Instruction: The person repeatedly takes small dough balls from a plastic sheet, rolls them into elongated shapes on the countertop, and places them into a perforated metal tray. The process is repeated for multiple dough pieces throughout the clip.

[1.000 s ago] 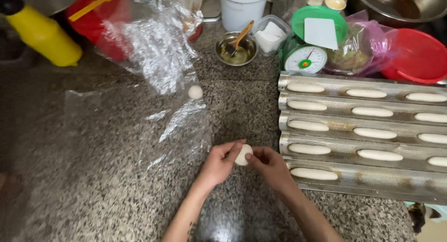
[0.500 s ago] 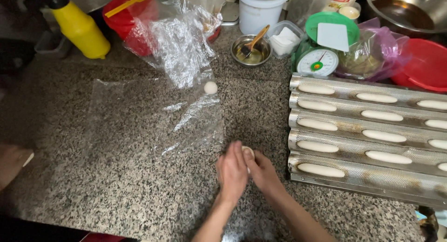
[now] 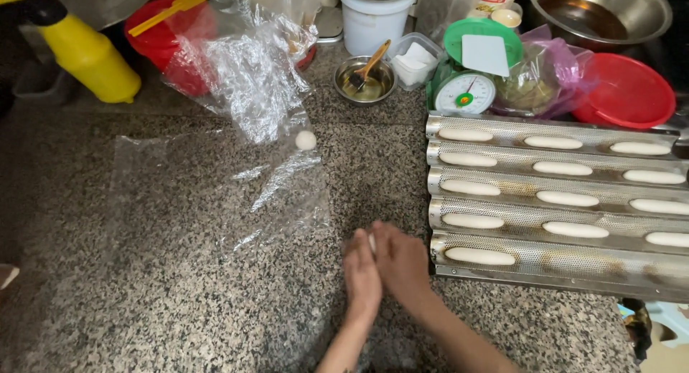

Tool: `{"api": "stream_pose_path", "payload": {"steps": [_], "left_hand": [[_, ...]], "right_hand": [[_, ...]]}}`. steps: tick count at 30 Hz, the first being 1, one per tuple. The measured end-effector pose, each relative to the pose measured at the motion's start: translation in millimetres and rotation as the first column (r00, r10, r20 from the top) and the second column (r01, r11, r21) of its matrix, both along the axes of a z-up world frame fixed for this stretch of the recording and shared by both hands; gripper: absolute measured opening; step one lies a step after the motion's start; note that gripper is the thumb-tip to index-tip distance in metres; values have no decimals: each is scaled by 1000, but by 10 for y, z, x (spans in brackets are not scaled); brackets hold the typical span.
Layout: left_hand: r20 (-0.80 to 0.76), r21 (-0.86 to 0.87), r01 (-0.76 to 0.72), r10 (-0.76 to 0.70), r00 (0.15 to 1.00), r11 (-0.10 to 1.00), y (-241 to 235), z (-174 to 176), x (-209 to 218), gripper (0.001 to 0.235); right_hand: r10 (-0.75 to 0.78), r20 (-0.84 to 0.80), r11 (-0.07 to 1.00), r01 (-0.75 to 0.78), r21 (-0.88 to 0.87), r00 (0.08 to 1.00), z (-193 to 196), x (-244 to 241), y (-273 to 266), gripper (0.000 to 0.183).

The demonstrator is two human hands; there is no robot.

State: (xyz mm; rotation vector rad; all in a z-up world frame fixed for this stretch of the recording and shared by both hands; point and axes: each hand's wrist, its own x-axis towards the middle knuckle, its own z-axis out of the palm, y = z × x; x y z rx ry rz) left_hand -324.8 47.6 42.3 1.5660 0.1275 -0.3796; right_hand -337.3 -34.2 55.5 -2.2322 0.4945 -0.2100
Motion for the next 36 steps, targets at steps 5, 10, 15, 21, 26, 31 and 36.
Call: {"api": "stream_pose_path", "payload": {"steps": [5, 10, 15, 21, 26, 31, 36], "left_hand": [[-58, 24, 87, -85, 995, 996, 7, 104, 44, 59], [-142, 51, 194, -185, 972, 980, 43, 161, 45, 52], [-246, 76, 326, -299, 922, 942, 112, 303, 103, 58], [569, 548, 192, -531, 628, 814, 542, 2075, 426, 34], [972, 84, -35, -74, 221, 996, 443, 854, 303, 13], [382, 886, 197, -902, 203, 420, 755, -1006, 91, 75], [533, 763, 255, -802, 270, 594, 813, -1027, 109, 56]], "right_hand": [[-14, -302, 994, -18, -105, 953, 21, 6, 202, 44], [-30, -222, 979, 73, 189, 975, -123, -40, 187, 49], [-71, -294, 836, 217, 503, 953, 358, 83, -49, 93], [-109, -194, 778, 205, 594, 975, 339, 11, -755, 110], [-378, -254, 689, 454, 566, 890, 137, -164, -679, 66], [-114, 12, 990, 113, 89, 993, -456, -308, -447, 38], [477, -150, 729, -485, -483, 866, -1088, -466, -326, 61]]}}
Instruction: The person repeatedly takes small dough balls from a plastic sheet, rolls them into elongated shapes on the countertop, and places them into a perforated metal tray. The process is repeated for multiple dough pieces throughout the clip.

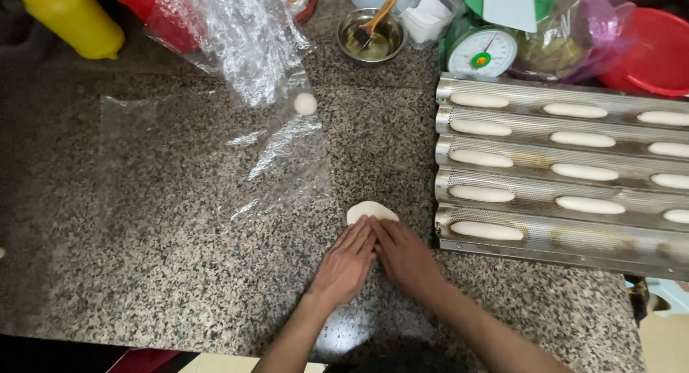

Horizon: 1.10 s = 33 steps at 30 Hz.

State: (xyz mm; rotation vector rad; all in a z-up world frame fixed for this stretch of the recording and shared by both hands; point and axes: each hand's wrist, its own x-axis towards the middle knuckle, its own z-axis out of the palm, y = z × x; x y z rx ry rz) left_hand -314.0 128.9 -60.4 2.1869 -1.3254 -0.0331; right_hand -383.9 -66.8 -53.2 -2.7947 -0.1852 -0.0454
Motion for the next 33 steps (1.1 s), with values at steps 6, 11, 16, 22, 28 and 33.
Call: {"api": "stream_pose_path", "payload": {"steps": [6, 11, 16, 22, 28, 33], "left_hand": [[-105, 83, -95, 103, 989, 992, 172, 166, 1, 51], [-105, 50, -284, 288, 952, 958, -195, 247, 274, 40], [366, 372, -302, 160, 917, 878, -425, 43, 137, 47], [282, 262, -282, 206, 937, 923, -376, -316, -158, 57], [37, 285, -212, 210, 977, 935, -383, -89, 93, 58], [177, 348, -245, 193, 965, 905, -416, -345, -5, 63]], "right_hand": [[31, -19, 983, -34, -179, 999, -170, -273, -38, 66], [-108, 40, 994, 107, 13, 993, 199, 271, -53, 44], [36, 142, 970, 0, -243, 989, -41, 363, -82, 44], [30, 156, 979, 3, -205, 987, -152, 38, 47, 48], [54, 75, 995, -47, -89, 996, 42, 198, -87, 44], [60, 89, 988, -46, -149, 994, -101, 190, -106, 51]]}}
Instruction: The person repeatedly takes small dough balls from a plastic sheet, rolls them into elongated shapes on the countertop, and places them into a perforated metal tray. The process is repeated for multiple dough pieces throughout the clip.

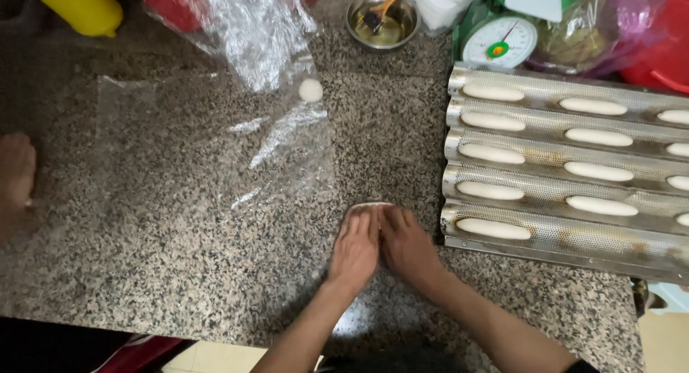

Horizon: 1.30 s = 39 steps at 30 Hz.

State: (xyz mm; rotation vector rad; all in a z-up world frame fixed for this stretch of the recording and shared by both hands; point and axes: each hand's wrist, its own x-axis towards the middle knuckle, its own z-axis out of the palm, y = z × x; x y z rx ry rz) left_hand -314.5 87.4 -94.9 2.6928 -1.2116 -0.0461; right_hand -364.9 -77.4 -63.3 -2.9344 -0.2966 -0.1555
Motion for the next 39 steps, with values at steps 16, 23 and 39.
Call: {"api": "stream_pose_path", "payload": {"steps": [16, 23, 39], "left_hand": [[-64, -108, 7, -14, 998, 994, 163, 311, -161, 46], [146, -180, -32, 58, 988, 983, 152, 29, -398, 64], [48, 114, 7, -12, 999, 993, 164, -88, -458, 67]], "right_hand": [[97, 64, 993, -93, -68, 993, -34, -128, -16, 40], [65, 121, 997, -68, 20, 991, -183, -313, 126, 64], [52, 1, 996, -52, -77, 999, -88, -358, 137, 69]]}}
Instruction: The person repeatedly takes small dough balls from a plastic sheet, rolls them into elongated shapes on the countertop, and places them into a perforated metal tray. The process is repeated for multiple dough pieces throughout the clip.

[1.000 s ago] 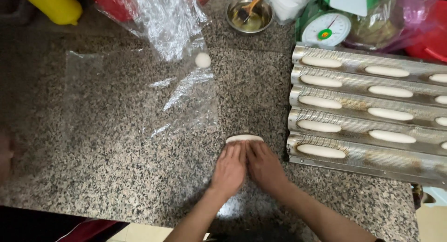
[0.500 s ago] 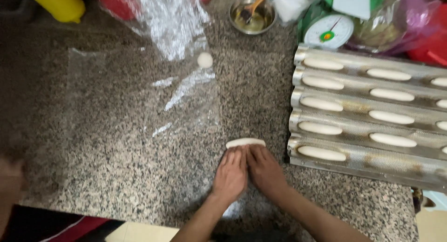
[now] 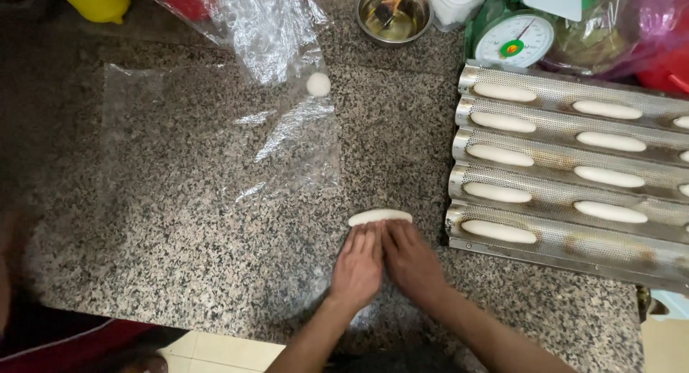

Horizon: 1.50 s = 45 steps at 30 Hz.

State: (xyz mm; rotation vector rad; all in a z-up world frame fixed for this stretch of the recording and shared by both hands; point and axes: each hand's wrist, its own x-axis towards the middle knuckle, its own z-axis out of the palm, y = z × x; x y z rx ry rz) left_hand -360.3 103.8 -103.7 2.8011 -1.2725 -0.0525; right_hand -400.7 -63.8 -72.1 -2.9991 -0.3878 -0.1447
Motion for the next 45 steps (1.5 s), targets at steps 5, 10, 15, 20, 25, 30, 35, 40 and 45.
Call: {"api": "stream_pose_path", "payload": {"steps": [5, 10, 15, 20, 25, 30, 35, 40, 45], "left_hand": [[102, -158, -1, 17, 995, 987, 5, 290, 134, 64], [175, -228, -9, 50, 983, 974, 49, 344, 140, 55], [-19, -8, 26, -27, 999, 1000, 60, -11, -46, 70], [51, -14, 31, -30, 998, 999, 50, 105, 26, 70], [103, -233, -13, 38, 994, 972, 73, 354, 72, 54], [129, -65, 31, -22, 991, 997, 89, 2, -120, 66], [138, -108, 38, -23, 990, 993, 75, -40, -114, 66], [179, -94, 34, -17, 984, 995, 43, 255, -46, 69], [144, -164, -11, 35, 989, 986, 62, 217, -82, 67]], "right_hand": [[-18, -69, 989, 28, 146, 997, 250, 136, -107, 51], [-70, -199, 996, 81, 47, 977, 150, 57, -90, 65], [17, 14, 1000, -17, -24, 1000, -229, -112, -2, 69], [-2, -52, 999, 0, -41, 999, -100, -9, 17, 61], [-63, -45, 984, 70, 166, 997, 79, 9, -116, 51], [52, 135, 997, -60, 55, 989, -153, -161, -10, 65], [23, 107, 998, -29, 52, 994, -194, -168, 49, 61], [-18, -134, 1000, 15, -27, 991, 7, -34, -10, 69], [-41, -103, 991, 54, 125, 994, -34, -129, -114, 68]]}}
